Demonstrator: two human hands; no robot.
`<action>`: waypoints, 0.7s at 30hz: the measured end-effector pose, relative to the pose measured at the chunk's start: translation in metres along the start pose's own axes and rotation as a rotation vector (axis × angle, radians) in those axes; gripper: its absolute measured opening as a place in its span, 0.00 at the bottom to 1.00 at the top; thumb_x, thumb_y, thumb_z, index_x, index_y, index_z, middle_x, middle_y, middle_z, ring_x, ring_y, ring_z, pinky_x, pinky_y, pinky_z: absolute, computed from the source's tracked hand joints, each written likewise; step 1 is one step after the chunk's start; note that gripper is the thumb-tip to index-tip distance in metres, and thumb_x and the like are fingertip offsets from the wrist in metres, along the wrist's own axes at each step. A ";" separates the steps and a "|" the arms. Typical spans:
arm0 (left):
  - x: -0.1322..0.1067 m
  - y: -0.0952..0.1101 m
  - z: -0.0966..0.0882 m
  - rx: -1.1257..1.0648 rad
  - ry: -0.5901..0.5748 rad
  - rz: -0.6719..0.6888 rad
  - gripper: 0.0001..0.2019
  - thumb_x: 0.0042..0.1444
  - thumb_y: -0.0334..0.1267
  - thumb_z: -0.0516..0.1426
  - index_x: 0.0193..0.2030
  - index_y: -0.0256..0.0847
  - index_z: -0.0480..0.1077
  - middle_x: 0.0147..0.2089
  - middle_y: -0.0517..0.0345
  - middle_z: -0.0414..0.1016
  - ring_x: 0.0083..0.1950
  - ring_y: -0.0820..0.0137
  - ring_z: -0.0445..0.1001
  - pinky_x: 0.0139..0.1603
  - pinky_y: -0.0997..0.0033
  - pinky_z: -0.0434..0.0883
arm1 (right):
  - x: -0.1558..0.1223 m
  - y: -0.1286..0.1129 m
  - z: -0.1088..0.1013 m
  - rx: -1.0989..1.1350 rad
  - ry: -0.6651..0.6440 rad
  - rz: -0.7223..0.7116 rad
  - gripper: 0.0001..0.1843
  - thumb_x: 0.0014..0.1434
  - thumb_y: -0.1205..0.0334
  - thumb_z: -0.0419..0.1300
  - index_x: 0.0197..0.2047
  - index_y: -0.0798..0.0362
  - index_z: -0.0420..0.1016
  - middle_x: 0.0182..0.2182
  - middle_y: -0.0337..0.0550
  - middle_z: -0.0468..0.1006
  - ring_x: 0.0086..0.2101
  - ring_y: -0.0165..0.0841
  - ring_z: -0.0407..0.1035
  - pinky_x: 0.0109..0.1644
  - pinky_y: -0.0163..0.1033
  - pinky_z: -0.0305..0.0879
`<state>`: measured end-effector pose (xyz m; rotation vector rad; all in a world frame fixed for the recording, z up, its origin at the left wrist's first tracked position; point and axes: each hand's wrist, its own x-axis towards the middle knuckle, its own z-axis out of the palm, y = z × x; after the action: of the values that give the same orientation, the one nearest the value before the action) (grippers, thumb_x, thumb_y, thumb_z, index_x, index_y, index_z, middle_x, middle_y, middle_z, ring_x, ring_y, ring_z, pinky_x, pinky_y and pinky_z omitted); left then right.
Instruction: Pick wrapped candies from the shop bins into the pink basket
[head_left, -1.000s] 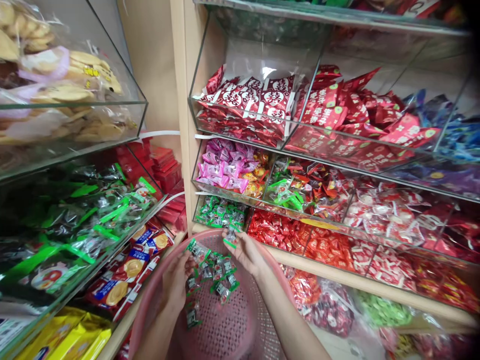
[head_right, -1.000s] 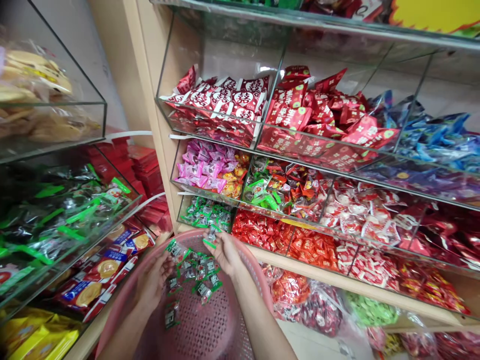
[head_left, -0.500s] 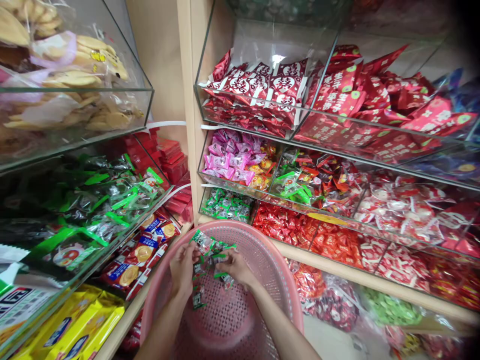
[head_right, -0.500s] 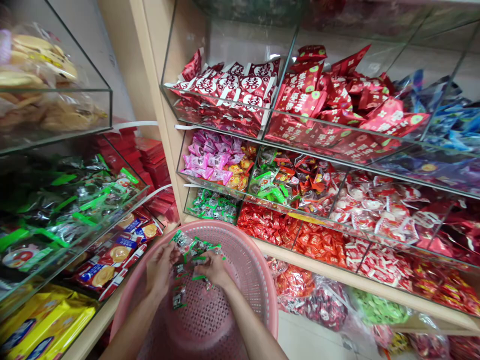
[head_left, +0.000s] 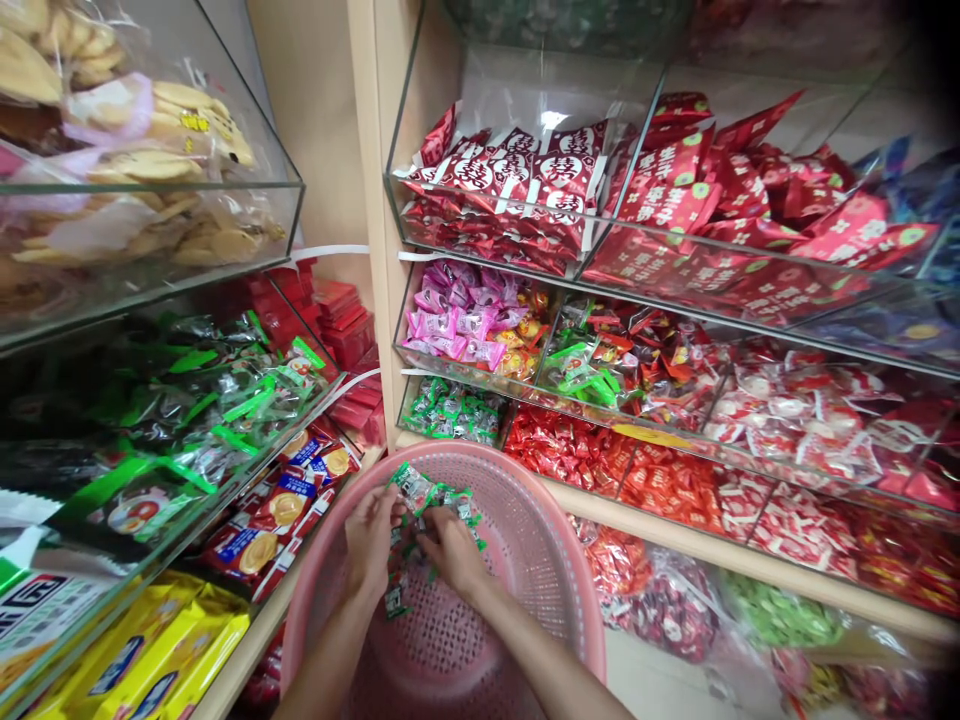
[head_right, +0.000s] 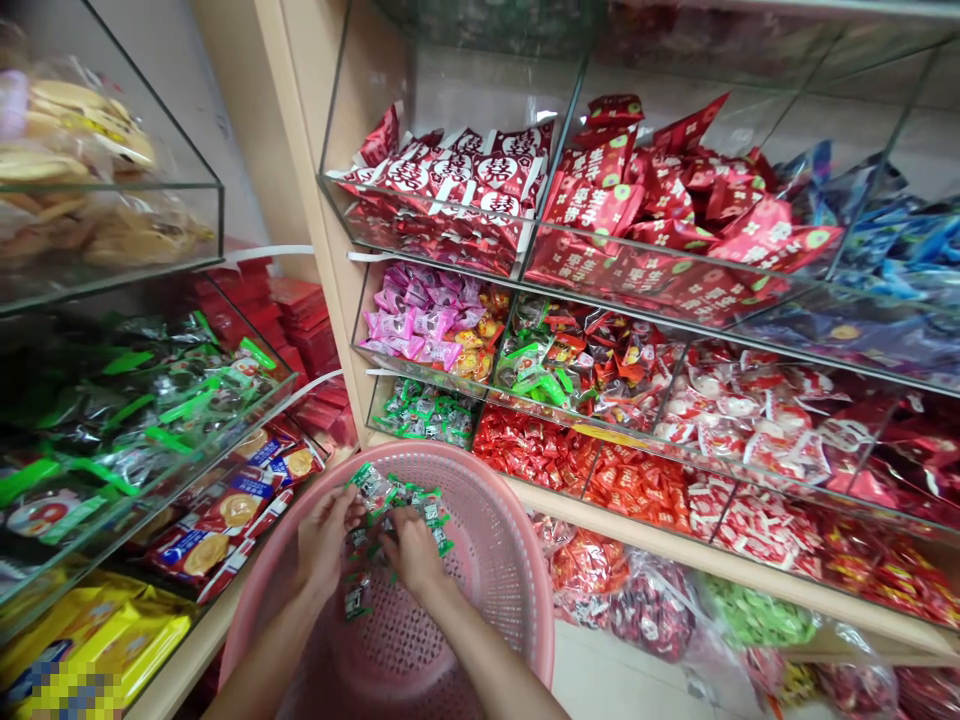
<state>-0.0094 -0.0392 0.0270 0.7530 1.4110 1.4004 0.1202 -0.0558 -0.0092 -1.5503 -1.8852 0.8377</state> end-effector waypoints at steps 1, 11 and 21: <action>0.001 -0.001 0.000 -0.002 0.000 -0.001 0.15 0.44 0.51 0.60 0.28 0.39 0.70 0.25 0.59 0.71 0.29 0.71 0.70 0.31 0.73 0.66 | 0.004 0.002 -0.003 0.042 0.048 -0.006 0.10 0.54 0.67 0.55 0.40 0.52 0.72 0.35 0.44 0.75 0.38 0.36 0.69 0.42 0.38 0.62; -0.006 0.001 0.005 0.179 -0.177 -0.032 0.15 0.42 0.51 0.61 0.28 0.39 0.72 0.24 0.58 0.73 0.28 0.70 0.70 0.29 0.74 0.64 | 0.016 -0.008 -0.028 1.087 0.003 0.300 0.20 0.47 0.44 0.62 0.35 0.52 0.72 0.27 0.37 0.74 0.25 0.28 0.68 0.29 0.33 0.64; -0.016 -0.013 -0.036 0.641 -0.359 -0.068 0.14 0.30 0.41 0.65 0.12 0.44 0.62 0.10 0.63 0.59 0.19 0.67 0.65 0.25 0.72 0.56 | 0.016 -0.011 -0.040 1.199 0.032 0.455 0.20 0.36 0.50 0.70 0.29 0.54 0.71 0.22 0.33 0.72 0.21 0.24 0.65 0.24 0.30 0.61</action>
<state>-0.0345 -0.0690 0.0129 1.2772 1.5783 0.6952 0.1401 -0.0372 0.0256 -1.1211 -0.6350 1.6839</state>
